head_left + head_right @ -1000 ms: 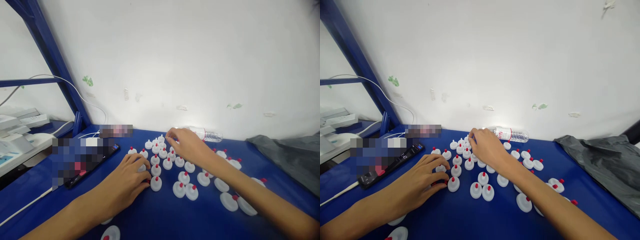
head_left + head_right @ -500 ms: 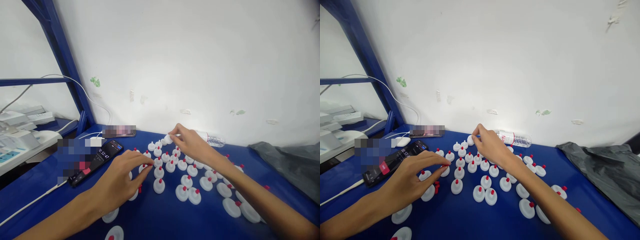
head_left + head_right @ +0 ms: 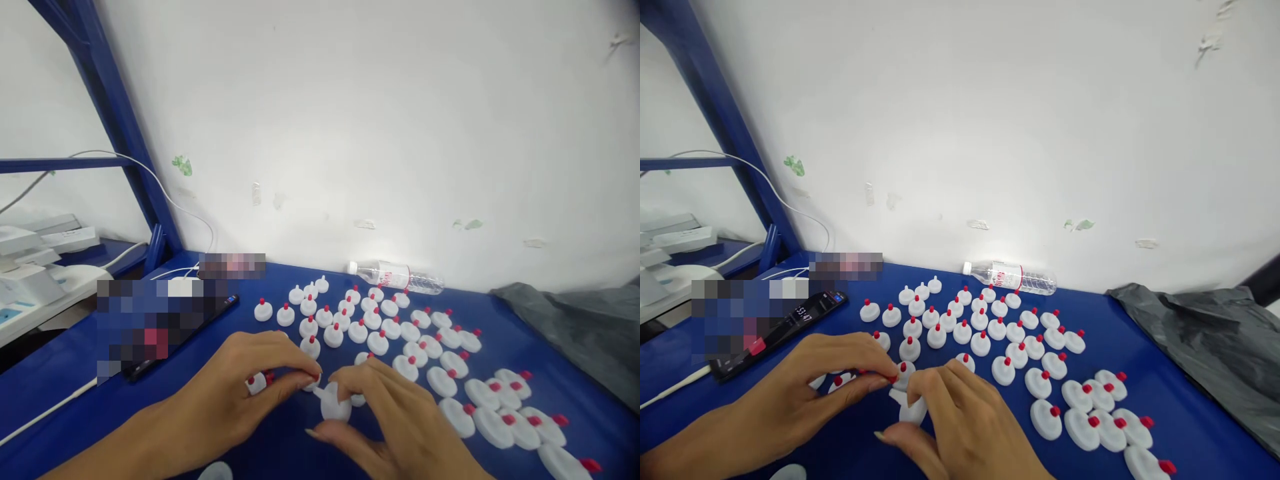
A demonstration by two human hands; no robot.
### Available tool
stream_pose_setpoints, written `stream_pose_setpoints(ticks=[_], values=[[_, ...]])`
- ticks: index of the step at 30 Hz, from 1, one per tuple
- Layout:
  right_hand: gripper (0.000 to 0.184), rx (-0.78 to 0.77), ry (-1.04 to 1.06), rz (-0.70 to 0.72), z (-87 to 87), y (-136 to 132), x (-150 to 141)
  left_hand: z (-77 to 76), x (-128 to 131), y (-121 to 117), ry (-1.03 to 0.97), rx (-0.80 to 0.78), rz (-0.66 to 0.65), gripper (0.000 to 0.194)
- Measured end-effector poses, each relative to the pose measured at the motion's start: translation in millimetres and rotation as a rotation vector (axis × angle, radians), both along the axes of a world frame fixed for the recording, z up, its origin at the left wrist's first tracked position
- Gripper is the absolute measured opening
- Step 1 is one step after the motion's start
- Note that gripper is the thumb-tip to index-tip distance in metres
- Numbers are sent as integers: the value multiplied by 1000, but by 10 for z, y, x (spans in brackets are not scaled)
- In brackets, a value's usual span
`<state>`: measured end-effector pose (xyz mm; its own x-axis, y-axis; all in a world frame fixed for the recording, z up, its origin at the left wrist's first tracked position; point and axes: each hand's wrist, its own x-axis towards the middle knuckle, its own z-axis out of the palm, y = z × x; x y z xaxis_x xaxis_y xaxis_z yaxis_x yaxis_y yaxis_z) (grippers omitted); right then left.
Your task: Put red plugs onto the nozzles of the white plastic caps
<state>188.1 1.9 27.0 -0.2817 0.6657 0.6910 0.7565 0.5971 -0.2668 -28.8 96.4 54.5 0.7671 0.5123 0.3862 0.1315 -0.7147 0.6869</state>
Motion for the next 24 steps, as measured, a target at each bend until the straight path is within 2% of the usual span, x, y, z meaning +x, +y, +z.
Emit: stream_pose_setpoints(ticks=[5, 11, 18, 21, 24], values=[[23, 13, -29, -31, -11, -17, 26, -16, 7, -51, 5, 18, -46, 26], [21, -34, -21, -35, -39, -17, 22, -27, -15, -74, 7, 58, -18, 26], [21, -42, 94, 4, -31, 1, 15, -80, -32, -76, -19, 159, -16, 32], [22, -47, 129, 20, -20, 9, 8, -96, -10, -65, -35, 260, -27, 29], [17, -17, 116, 20, -25, 16, 5, -106, 24, -53, 14, 476, 4, 23]])
